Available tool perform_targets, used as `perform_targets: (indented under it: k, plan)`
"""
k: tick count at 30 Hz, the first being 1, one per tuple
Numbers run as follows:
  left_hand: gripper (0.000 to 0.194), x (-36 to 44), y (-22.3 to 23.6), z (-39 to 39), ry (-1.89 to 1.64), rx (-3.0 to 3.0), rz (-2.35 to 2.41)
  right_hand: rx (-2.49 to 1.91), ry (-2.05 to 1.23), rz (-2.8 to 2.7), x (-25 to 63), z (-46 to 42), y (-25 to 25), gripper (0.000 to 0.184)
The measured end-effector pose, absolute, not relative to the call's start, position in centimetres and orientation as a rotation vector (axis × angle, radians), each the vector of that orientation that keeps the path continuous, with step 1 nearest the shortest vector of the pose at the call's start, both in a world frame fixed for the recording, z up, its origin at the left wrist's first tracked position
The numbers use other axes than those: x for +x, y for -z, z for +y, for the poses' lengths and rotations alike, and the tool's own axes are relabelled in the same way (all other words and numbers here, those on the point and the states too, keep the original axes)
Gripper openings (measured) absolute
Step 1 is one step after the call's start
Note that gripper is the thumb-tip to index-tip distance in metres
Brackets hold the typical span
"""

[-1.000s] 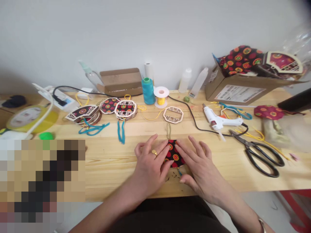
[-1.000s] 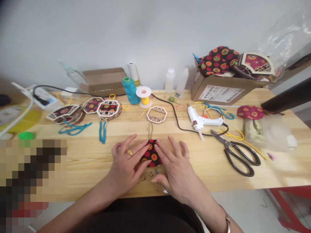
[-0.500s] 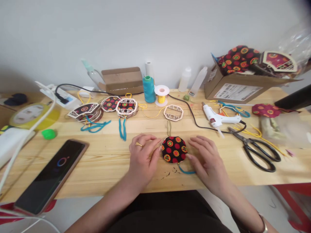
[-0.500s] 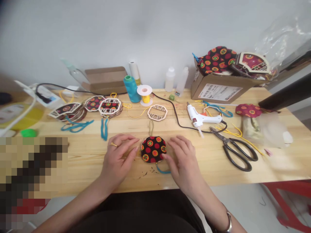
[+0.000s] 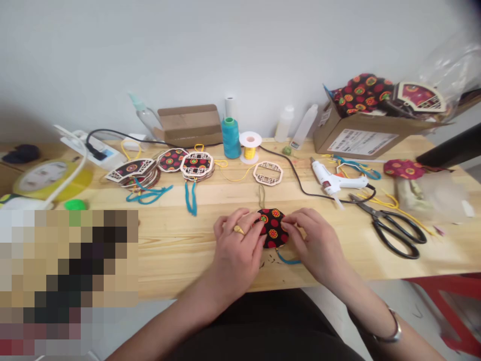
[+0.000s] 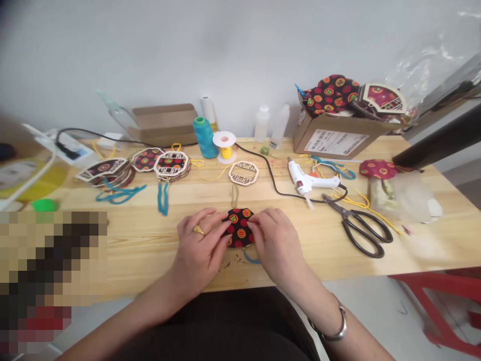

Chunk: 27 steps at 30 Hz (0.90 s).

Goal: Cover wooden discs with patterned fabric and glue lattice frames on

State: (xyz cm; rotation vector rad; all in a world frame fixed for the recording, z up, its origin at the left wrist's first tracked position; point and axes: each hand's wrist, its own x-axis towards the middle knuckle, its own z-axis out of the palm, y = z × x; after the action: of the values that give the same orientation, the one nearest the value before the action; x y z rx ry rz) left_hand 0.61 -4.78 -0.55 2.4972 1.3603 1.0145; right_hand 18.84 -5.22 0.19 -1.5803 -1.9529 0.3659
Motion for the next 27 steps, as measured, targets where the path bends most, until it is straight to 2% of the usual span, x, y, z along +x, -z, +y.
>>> perform_targets:
  k: [8, 15, 27]
  plan:
    - [0.031, 0.7, 0.6, -5.2, -0.825, 2.553, 1.193, -1.735, -0.321, -2.216, 16.7, -2.8, -1.2, 0.019]
    - [0.033, 0.5, 0.7, -5.3, -0.772, 2.533, 1.181, -1.782, -0.169, -2.410, 16.1, -2.0, -0.9, 0.005]
    - [0.033, 0.3, 0.4, -5.5, -0.699, 2.523, 1.170, -1.928, -0.166, -2.560, 14.0, -1.4, -3.6, 0.014]
